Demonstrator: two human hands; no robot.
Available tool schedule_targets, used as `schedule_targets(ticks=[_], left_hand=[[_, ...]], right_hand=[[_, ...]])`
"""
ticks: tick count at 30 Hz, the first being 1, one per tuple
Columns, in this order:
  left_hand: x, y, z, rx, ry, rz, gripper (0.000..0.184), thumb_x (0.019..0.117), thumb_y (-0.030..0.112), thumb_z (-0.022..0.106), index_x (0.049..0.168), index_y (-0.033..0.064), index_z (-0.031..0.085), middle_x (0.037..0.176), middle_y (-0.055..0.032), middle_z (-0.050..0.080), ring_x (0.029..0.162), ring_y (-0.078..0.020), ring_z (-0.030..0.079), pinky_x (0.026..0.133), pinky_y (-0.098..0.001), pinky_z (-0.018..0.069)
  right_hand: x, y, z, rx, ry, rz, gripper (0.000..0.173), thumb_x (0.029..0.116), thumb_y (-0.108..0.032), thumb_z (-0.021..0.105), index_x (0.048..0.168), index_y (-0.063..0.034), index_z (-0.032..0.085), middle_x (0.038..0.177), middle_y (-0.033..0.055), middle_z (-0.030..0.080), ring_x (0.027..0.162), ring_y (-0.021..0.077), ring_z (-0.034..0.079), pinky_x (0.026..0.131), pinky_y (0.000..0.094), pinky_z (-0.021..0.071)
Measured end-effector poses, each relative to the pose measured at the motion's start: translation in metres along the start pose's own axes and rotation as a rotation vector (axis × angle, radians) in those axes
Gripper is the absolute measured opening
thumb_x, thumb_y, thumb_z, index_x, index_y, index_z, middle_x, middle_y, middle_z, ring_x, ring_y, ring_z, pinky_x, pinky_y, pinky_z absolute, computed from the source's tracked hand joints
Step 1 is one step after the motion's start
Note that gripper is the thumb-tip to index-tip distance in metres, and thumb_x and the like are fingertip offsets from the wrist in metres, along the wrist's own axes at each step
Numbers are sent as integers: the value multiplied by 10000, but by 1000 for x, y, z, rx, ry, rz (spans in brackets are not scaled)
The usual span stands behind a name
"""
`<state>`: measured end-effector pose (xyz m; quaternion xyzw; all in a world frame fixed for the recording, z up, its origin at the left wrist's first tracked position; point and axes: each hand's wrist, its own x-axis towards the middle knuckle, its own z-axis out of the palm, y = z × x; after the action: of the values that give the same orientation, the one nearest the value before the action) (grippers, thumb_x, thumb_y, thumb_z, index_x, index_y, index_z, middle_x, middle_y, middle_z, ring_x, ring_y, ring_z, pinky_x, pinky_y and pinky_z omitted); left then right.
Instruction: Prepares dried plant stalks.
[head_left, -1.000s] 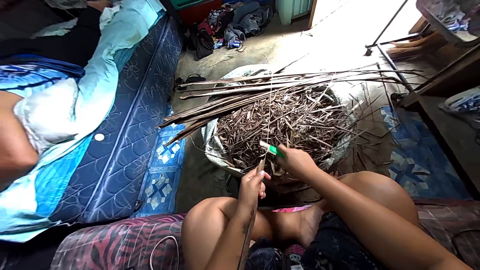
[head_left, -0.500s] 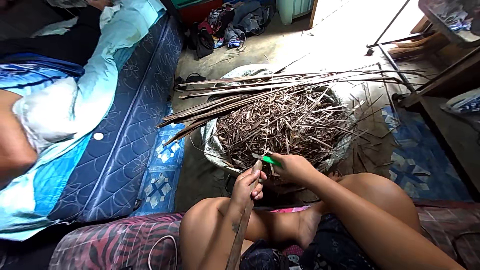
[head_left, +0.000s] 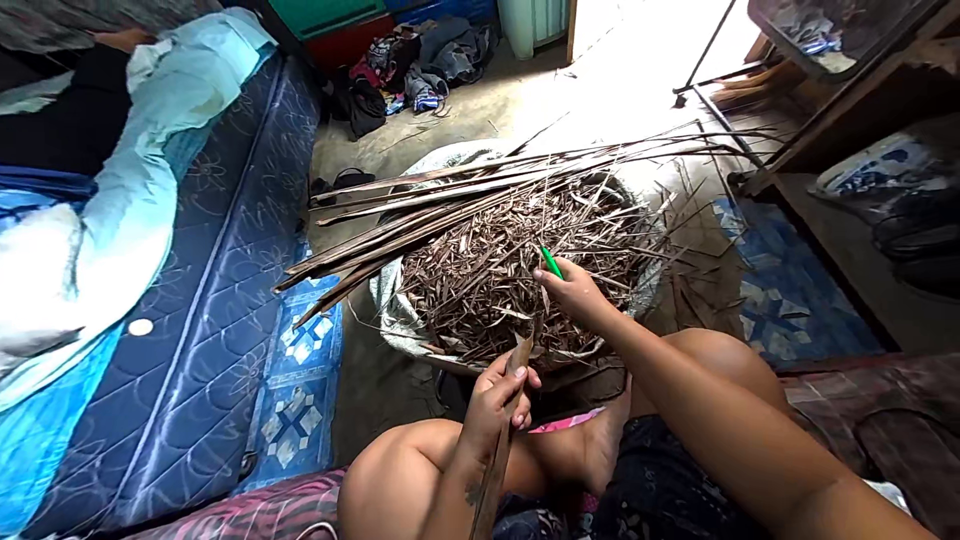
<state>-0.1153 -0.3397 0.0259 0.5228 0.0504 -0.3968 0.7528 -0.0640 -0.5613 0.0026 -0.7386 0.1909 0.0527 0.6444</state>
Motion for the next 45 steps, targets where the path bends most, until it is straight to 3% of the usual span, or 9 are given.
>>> schedule_targets(ticks=[6, 13, 21, 24, 28, 33, 36, 40, 45], left_hand=[[4, -13, 6, 138, -81, -9, 528, 944, 47, 485, 1462, -6, 395, 864, -34, 645, 445, -22, 459, 419, -164, 431], [14, -12, -9, 584, 328, 138, 369, 1081, 119, 467, 1409, -37, 536, 744, -24, 611, 447, -40, 417, 441, -211, 403], [14, -3, -22, 1031, 642, 224, 273, 1046, 72, 496, 1157, -45, 716, 1047, -171, 737, 977, -221, 704, 912, -409, 542], [18, -6, -19, 1109, 629, 258, 241, 1010, 55, 503, 944, -47, 711, 888, -163, 695, 903, -252, 676, 851, -447, 525], [19, -8, -18, 1132, 559, 297, 304, 1060, 134, 511, 1155, -50, 734, 1190, -194, 724, 1110, -266, 699, 1026, -443, 509], [14, -18, -14, 1088, 474, 292, 396, 1070, 181, 482, 1420, 43, 604, 987, -90, 736, 883, -141, 681, 885, -340, 537], [14, -16, -18, 1057, 502, 341, 329, 1059, 155, 516, 1278, -13, 695, 1183, -152, 738, 1030, -193, 719, 963, -385, 540], [15, -9, -21, 1062, 596, 293, 254, 993, 79, 520, 831, -3, 698, 747, -74, 637, 638, -149, 604, 643, -352, 524], [15, -10, -20, 1065, 605, 263, 265, 1046, 116, 523, 1049, -17, 752, 937, -122, 721, 698, -151, 646, 680, -339, 548]], right_hand=[[10, 6, -3, 46, 237, 8, 261, 1056, -157, 536, 1277, -47, 619, 755, 50, 538, 580, 120, 480, 567, 306, 438], [-33, -11, 26, -633, -304, -26, 402, 1082, -347, 439, 1342, -79, 586, 1069, 218, 699, 1028, 405, 685, 877, 628, 519], [-89, -25, 70, -896, -505, 11, 414, 1112, -353, 374, 1310, -35, 549, 1094, 233, 703, 1071, 426, 700, 860, 599, 545], [-80, -18, 71, -953, -430, -37, 391, 1110, -313, 368, 1294, -21, 552, 1075, 241, 702, 1036, 433, 711, 818, 594, 557], [-63, -18, 69, -972, -329, 49, 375, 1108, -274, 356, 1309, -17, 541, 1121, 242, 693, 1058, 430, 704, 832, 591, 556], [-36, -18, 41, -873, -281, 164, 393, 1111, -330, 382, 1337, -47, 536, 1160, 234, 692, 1133, 418, 679, 913, 603, 528], [-53, -22, 42, -808, -376, 87, 399, 1101, -352, 398, 1281, -39, 569, 1102, 236, 693, 1080, 424, 683, 883, 616, 524], [-79, -21, 54, -777, -515, 87, 390, 1099, -354, 399, 1249, -39, 574, 1074, 224, 693, 1065, 409, 687, 878, 606, 526], [-78, -19, 69, -908, -449, 98, 378, 1116, -308, 362, 1297, -26, 536, 1118, 228, 698, 1107, 412, 691, 893, 582, 539]])
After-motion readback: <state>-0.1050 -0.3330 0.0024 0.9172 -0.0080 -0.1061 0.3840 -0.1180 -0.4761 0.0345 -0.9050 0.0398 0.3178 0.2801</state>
